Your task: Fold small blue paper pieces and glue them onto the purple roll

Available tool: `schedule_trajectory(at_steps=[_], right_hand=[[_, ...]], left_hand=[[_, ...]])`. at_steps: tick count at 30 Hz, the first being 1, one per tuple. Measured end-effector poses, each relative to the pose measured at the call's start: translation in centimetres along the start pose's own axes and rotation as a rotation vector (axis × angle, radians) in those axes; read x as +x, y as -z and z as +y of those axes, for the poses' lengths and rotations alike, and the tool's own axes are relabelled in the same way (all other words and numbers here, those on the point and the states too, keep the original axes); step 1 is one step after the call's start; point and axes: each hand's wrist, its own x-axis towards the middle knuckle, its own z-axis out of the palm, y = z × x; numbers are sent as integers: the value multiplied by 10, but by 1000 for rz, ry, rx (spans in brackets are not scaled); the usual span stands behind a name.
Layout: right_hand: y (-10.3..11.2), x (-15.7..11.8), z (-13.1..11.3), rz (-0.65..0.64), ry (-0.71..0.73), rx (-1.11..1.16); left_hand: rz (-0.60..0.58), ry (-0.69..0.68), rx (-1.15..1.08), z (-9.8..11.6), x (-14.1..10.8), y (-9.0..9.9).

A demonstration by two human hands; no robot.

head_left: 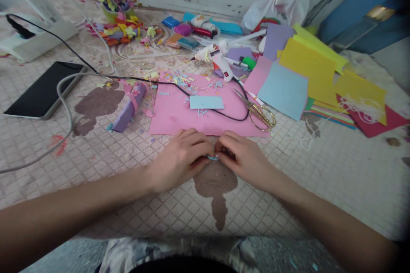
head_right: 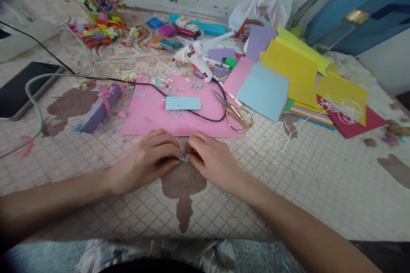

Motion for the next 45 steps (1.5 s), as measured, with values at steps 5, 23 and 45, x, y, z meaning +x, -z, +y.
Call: schedule_trajectory(at_steps=[5,23,45], right_hand=[[0,0,0,9,2,1],[1,0,1,12,16,31],[1,0,1,1,2,44]], left_hand=[[-4,-121,129,0,-11,2],[-84,-256,306,3,-15,8],[-22,-417,259,3,-18,12]])
